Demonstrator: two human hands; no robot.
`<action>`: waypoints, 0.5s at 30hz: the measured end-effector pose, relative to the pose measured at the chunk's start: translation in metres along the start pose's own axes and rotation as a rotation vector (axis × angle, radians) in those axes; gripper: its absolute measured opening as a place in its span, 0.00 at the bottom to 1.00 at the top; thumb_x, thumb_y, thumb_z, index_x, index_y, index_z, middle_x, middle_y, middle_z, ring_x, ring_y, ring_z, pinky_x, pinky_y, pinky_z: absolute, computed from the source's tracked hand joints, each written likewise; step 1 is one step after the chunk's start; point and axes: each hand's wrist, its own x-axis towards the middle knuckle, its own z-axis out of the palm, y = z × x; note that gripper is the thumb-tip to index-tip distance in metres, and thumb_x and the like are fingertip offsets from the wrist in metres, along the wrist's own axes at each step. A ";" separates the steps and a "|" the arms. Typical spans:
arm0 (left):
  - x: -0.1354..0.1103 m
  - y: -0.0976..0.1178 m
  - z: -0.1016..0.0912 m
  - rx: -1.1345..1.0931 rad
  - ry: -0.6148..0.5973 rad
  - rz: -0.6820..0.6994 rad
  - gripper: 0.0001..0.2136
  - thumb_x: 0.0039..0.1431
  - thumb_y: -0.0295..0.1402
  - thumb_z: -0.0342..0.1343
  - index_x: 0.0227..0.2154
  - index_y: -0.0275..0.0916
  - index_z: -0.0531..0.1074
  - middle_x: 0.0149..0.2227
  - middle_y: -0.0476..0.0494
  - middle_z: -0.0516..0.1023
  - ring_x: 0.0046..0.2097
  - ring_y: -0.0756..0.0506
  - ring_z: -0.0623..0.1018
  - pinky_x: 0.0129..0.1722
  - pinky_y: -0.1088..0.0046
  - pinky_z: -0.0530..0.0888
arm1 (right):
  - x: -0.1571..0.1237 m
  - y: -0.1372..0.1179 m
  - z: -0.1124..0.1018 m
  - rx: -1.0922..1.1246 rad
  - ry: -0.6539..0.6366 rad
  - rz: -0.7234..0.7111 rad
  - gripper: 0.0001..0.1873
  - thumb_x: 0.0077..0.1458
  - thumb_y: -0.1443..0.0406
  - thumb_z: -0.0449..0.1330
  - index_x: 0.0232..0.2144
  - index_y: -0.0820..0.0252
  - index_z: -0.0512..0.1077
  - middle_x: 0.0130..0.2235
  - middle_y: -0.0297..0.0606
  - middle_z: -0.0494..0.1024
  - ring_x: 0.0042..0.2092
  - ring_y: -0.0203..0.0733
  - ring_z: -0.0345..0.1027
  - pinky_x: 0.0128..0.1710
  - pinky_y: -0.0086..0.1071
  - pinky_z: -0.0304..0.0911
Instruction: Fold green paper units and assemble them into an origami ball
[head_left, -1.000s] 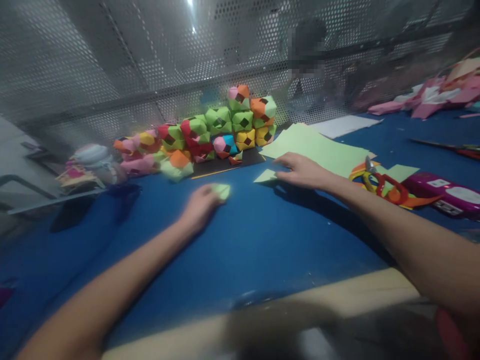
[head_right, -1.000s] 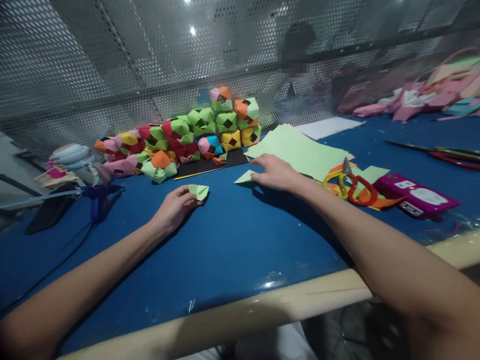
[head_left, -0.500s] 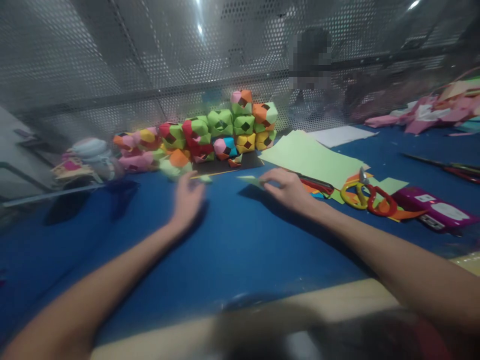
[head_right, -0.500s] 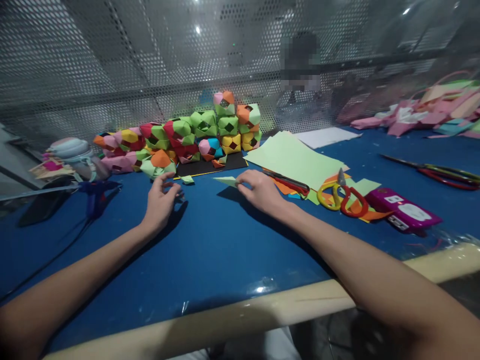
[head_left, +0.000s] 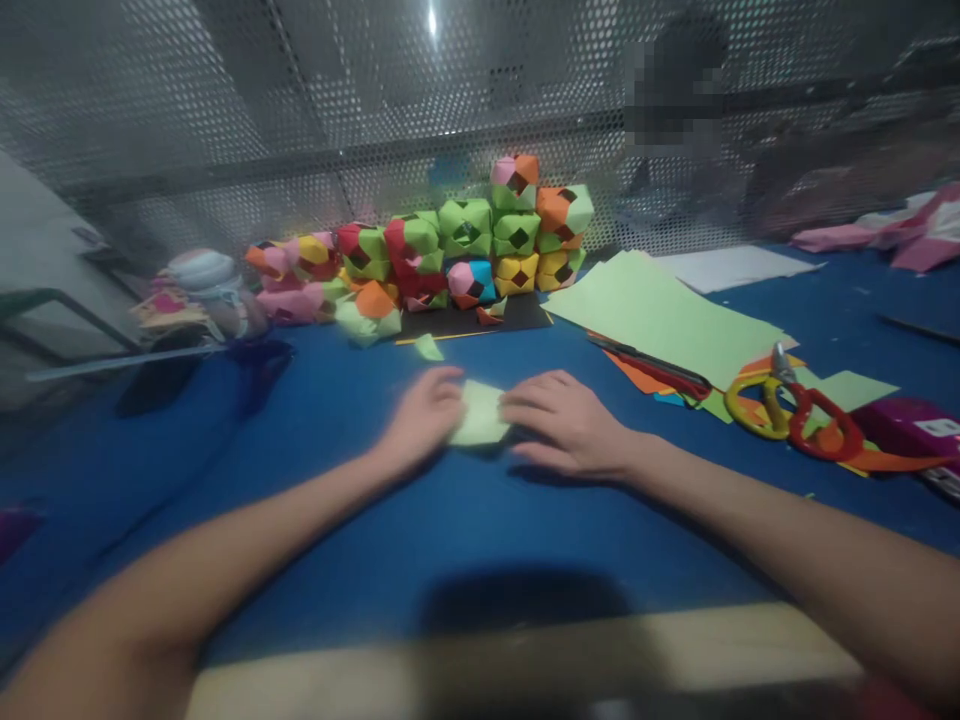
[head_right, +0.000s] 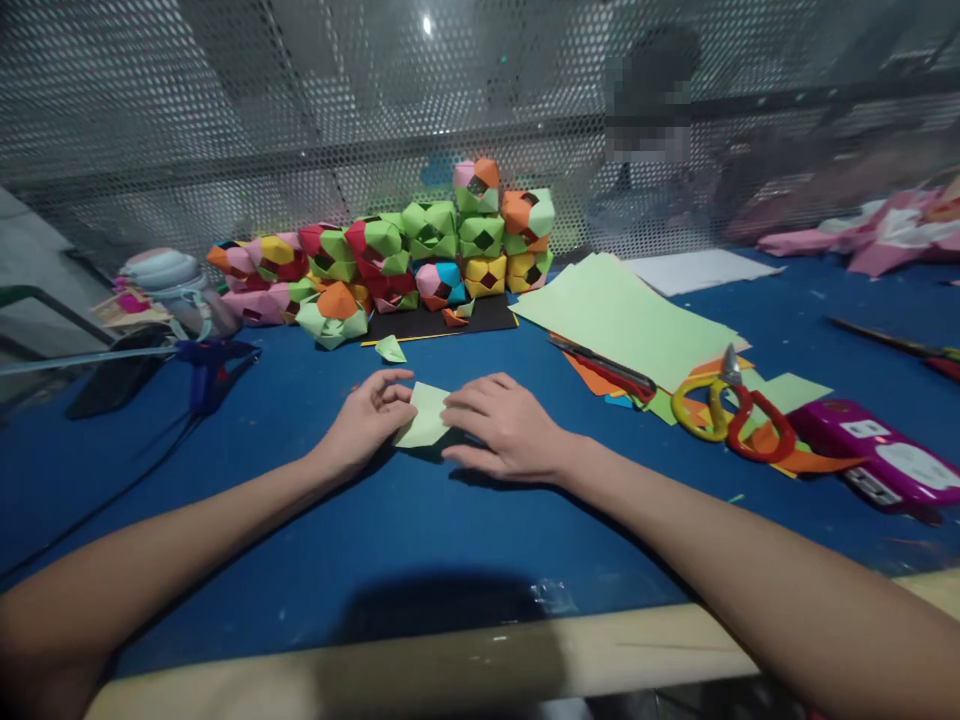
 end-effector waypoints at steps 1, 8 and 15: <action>-0.001 0.001 0.000 0.025 -0.012 0.025 0.21 0.47 0.24 0.56 0.46 0.36 0.65 0.33 0.49 0.72 0.30 0.53 0.72 0.28 0.78 0.67 | 0.000 0.000 0.001 0.034 0.019 0.095 0.18 0.61 0.57 0.49 0.41 0.64 0.72 0.43 0.49 0.77 0.43 0.47 0.68 0.41 0.42 0.60; -0.014 0.001 0.003 0.294 -0.128 0.257 0.17 0.53 0.26 0.53 0.48 0.37 0.66 0.40 0.42 0.74 0.38 0.49 0.74 0.37 0.73 0.71 | 0.000 0.000 0.014 0.285 -0.085 0.526 0.17 0.53 0.60 0.59 0.44 0.61 0.70 0.42 0.44 0.78 0.41 0.46 0.70 0.40 0.41 0.62; -0.015 0.001 0.002 0.421 -0.158 0.321 0.19 0.53 0.27 0.54 0.50 0.38 0.64 0.46 0.40 0.73 0.46 0.45 0.74 0.47 0.67 0.70 | 0.001 -0.001 0.013 0.337 -0.029 0.487 0.07 0.53 0.68 0.56 0.35 0.62 0.72 0.33 0.40 0.78 0.35 0.40 0.69 0.38 0.35 0.59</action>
